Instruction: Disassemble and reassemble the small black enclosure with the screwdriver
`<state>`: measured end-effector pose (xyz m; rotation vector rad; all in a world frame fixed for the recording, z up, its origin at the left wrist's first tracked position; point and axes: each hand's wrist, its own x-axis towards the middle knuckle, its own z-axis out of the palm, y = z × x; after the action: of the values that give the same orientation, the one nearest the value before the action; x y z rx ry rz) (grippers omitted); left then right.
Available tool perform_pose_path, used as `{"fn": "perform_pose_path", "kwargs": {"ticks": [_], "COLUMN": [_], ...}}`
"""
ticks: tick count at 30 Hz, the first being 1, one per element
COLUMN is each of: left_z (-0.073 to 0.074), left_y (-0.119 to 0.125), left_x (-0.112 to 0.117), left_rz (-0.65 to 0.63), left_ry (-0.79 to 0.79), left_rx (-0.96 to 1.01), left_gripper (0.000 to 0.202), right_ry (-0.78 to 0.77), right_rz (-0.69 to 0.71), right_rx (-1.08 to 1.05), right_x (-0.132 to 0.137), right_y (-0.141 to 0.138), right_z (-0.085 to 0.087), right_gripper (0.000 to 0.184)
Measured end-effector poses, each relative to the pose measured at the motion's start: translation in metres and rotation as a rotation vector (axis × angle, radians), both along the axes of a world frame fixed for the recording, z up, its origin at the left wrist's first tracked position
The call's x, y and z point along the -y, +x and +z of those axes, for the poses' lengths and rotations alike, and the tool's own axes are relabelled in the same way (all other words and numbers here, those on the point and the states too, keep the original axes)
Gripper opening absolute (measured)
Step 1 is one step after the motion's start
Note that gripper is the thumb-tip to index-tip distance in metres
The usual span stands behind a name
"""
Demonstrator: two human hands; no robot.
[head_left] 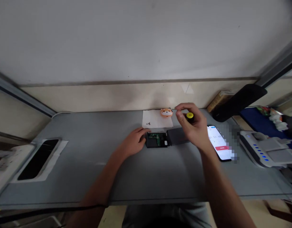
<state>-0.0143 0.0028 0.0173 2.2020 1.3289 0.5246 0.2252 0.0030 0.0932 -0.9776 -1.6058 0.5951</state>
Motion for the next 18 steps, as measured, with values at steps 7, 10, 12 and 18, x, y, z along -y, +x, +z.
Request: {"fn": "perform_pose_path", "kwargs": {"ticks": [7,10,12,18], "left_z": [0.015,0.017,0.017,0.015], "left_y": [-0.008,-0.007,-0.005,0.002], "left_x": [0.011,0.012,0.011,0.007], "left_rz": [-0.064,-0.051,-0.026,0.031], "left_ry": [-0.169,-0.206,-0.219,-0.168], "left_rx": [0.075,0.035,0.027,-0.026], "left_gripper": [0.064,0.073,0.071,0.07], "right_ry": [-0.436,-0.456,-0.483,-0.503], "right_rz": [0.166,0.166,0.197,0.274], "right_rx": [1.078,1.103,1.059,0.994], "right_x": [0.017,0.014,0.01,0.006], "right_y": [0.059,0.069,0.068,0.042], "right_z": [-0.02,-0.023,-0.017,-0.008], "right_gripper": [0.069,0.065,0.061,0.062]}}
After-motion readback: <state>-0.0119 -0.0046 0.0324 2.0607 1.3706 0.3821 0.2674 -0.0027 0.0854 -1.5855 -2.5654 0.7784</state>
